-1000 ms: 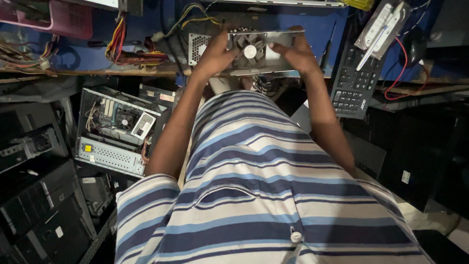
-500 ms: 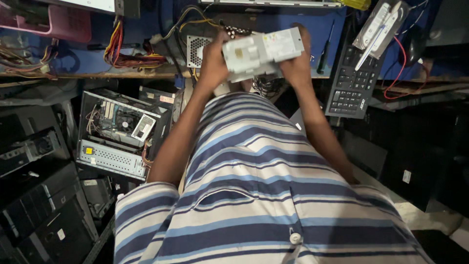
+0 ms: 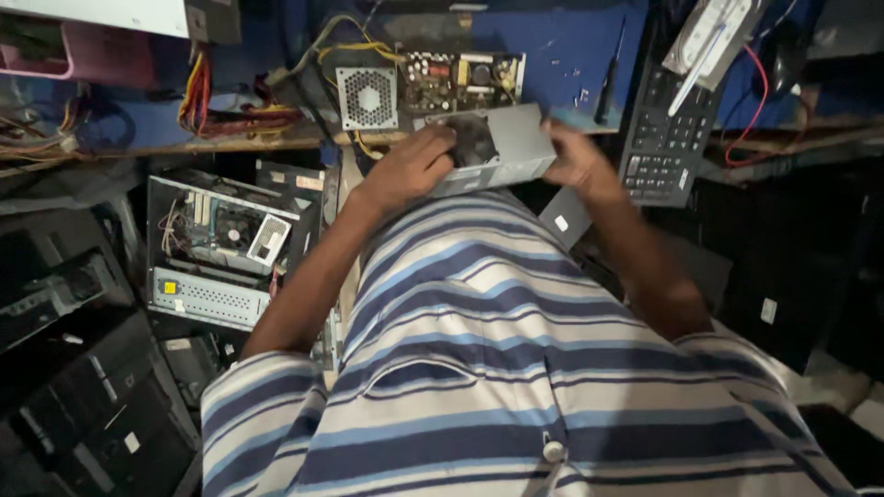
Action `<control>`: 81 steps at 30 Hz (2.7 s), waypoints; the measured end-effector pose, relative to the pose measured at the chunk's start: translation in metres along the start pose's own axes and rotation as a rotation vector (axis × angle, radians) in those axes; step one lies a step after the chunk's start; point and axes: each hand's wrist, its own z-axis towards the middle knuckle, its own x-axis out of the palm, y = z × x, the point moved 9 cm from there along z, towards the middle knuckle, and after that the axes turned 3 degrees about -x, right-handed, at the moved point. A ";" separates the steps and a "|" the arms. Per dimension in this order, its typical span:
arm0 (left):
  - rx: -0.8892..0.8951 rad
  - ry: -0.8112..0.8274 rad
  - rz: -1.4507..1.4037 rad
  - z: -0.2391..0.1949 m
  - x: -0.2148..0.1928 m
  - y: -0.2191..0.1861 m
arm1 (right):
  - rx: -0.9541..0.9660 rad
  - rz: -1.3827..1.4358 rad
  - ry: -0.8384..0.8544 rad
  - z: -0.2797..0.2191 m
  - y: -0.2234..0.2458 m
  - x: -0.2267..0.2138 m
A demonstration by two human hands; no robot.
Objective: The person uses a screwdriver to remove screws from a computer power supply unit, then uses a toothbrush to clean the fan and internal components. The person handles the power supply unit and its fan while working at a cluttered electronics workbench.
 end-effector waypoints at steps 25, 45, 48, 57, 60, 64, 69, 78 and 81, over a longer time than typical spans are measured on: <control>-1.023 -0.280 -1.104 -0.076 0.086 0.079 | -0.122 -0.383 0.191 -0.005 -0.023 0.036; -1.114 -0.338 -1.240 -0.088 0.093 0.087 | -0.093 -0.410 0.000 -0.028 -0.010 0.037; -1.149 -0.401 -1.254 -0.090 0.093 0.090 | -0.094 -0.416 -0.006 -0.030 -0.008 0.040; -1.068 -0.447 -1.316 -0.084 0.081 0.086 | -0.080 -0.435 -0.037 -0.029 -0.013 0.033; -1.050 -0.443 -1.335 -0.078 0.078 0.085 | -0.103 -0.424 0.005 -0.029 -0.011 0.034; -1.060 -0.457 -1.431 -0.075 0.079 0.082 | -0.115 -0.424 0.005 -0.032 -0.010 0.031; -1.144 -0.429 -1.391 -0.086 0.083 0.085 | -0.087 -0.347 -0.020 -0.028 -0.016 0.029; -1.171 -0.356 -1.597 -0.092 0.105 0.080 | -0.107 -0.349 -0.015 -0.018 -0.032 0.015; -1.204 -0.369 -1.601 -0.093 0.107 0.080 | -0.129 -0.399 -0.063 -0.020 -0.020 0.014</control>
